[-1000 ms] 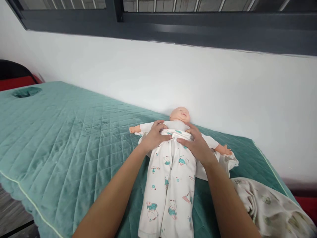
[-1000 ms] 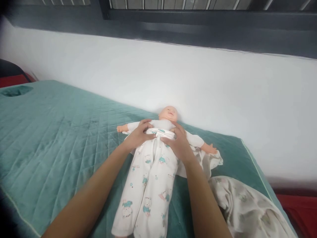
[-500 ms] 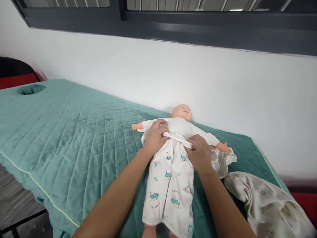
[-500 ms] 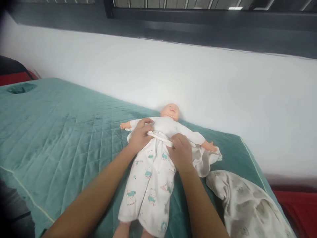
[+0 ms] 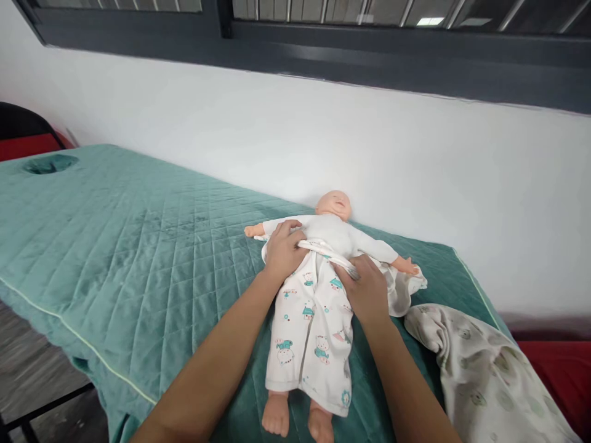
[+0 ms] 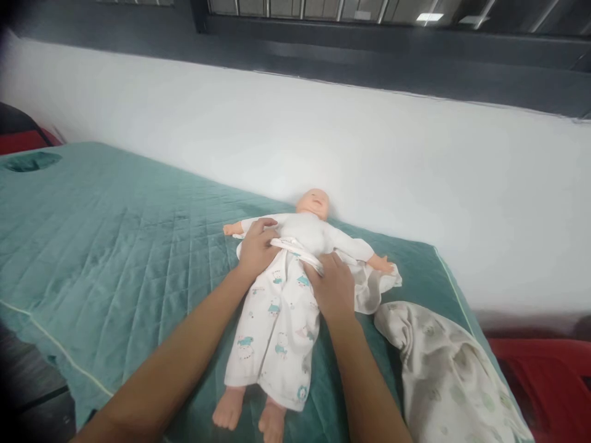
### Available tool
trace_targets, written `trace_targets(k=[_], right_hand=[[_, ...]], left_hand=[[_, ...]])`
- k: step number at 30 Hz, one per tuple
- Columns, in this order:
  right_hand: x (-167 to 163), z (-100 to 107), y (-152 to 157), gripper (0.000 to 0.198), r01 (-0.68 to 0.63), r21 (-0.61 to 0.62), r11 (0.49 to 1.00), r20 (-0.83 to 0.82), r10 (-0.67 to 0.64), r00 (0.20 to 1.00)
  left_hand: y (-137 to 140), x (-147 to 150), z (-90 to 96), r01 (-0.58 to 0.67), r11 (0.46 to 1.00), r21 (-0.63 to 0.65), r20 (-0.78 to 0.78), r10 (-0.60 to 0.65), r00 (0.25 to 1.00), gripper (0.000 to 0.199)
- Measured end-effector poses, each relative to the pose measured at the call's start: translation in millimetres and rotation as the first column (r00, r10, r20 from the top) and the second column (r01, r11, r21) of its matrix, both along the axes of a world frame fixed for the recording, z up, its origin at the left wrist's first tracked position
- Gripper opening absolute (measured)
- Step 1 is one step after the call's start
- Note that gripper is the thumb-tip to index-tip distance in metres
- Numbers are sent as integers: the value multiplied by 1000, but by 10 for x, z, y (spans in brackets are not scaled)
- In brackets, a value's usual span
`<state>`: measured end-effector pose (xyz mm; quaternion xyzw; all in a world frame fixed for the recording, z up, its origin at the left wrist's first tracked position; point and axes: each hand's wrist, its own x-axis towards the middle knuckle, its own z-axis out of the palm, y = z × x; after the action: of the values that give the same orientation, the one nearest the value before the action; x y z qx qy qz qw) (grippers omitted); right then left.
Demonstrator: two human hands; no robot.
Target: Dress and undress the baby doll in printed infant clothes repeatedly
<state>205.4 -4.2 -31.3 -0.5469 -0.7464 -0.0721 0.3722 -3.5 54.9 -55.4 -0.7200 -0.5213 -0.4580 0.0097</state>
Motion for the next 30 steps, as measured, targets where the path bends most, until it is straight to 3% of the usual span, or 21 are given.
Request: trace_targets(k=[4,7,15,30], right_hand=[[-3,-66,-96,35,-21,109,994,82,12,997],[-14,-87,-155,34,-45,109,993,81,36,996],[-83,-28,-230,24,39,-94,995,-13,-41,999],[-91,-6,-226,26,57,-287,956,-171,-109,979]], left_hand=[[15,-12,-35,-6,998,64,-6,6,1000,4],[13,-17,-37,-11,998,69,-18,13,1000,6],[18,-4,-42,2,998,66,25,-3,1000,7],[2,6,-30,36,997,74,92,-42,995,9]])
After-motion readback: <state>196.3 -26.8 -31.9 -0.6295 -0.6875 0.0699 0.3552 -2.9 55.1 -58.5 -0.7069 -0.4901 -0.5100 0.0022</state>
